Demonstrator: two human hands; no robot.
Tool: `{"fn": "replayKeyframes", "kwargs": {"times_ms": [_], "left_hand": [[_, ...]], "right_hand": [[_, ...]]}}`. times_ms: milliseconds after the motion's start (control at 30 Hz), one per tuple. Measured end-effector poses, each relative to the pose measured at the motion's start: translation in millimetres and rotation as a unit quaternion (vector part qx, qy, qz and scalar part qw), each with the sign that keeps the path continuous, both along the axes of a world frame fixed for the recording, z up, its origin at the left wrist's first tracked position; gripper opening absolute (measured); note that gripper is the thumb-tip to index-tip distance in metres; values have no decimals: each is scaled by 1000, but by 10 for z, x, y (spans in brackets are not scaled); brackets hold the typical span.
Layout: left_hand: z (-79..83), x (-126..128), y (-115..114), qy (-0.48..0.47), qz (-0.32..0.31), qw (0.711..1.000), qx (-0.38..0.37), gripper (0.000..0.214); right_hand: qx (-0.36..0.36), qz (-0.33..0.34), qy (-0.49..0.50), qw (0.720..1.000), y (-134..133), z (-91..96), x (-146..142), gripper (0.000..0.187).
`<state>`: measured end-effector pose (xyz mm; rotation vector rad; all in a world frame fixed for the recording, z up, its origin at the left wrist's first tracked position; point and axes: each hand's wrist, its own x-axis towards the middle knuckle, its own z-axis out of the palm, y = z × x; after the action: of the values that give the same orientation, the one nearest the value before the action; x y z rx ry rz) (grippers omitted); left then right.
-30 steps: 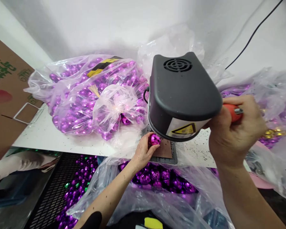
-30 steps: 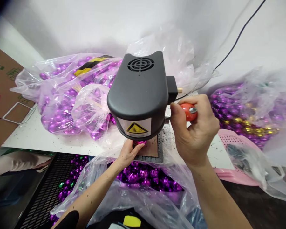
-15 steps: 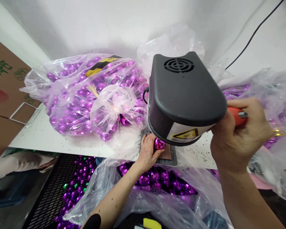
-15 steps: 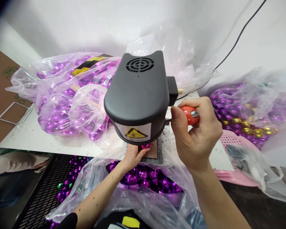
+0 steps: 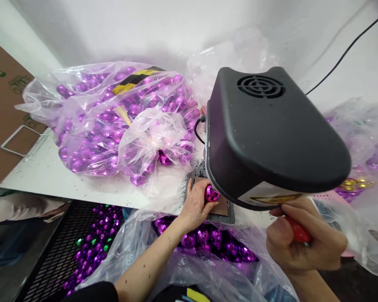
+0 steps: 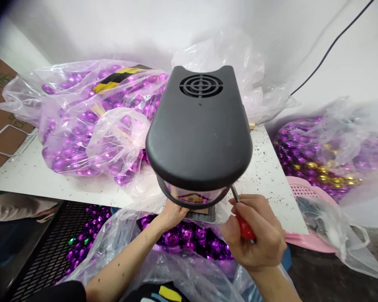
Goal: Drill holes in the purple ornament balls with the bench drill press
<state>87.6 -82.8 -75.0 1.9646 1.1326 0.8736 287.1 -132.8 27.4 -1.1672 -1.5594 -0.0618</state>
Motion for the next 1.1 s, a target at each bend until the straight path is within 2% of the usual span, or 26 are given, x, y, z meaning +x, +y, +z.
{"fn": "replayKeyframes", "kwargs": {"times_ms": [167, 367, 567, 800, 867, 933, 1000, 1033, 1067, 1100], "left_hand": [[4, -3, -3, -25, 4, 1000, -8, 49], [14, -2, -8, -39, 6, 999, -17, 51], [-4, 8, -7, -21, 11, 1000, 1, 51], [-35, -6, 4, 22, -3, 1000, 18, 54], [-38, -8, 8, 23, 0, 999, 21, 54], [-37, -4, 14, 24, 0, 999, 22, 51], [-32, 10, 19, 24, -2, 1000, 20, 46], [-30, 19, 21, 21, 0, 1000, 18, 45], [-27, 27, 20, 16, 6, 1000, 17, 45], [-24, 30, 18, 6, 15, 1000, 15, 45]], "right_hand": [[76, -21, -39, 996, 44, -82, -13, 8], [118, -34, -67, 990, 79, -180, 3, 13], [111, -29, -68, 991, 72, -220, -16, 18], [83, -15, -84, 993, 147, -313, -53, 11], [85, 4, -85, 993, 142, -216, -15, 6], [92, 18, -81, 992, 154, -8, 23, 3], [99, -20, -57, 993, 225, 278, 31, 10], [65, -75, -48, 994, 290, 428, 21, 13], [74, -121, -12, 990, 372, 569, 5, 12], [49, -112, 23, 992, 465, 691, -13, 16]]}}
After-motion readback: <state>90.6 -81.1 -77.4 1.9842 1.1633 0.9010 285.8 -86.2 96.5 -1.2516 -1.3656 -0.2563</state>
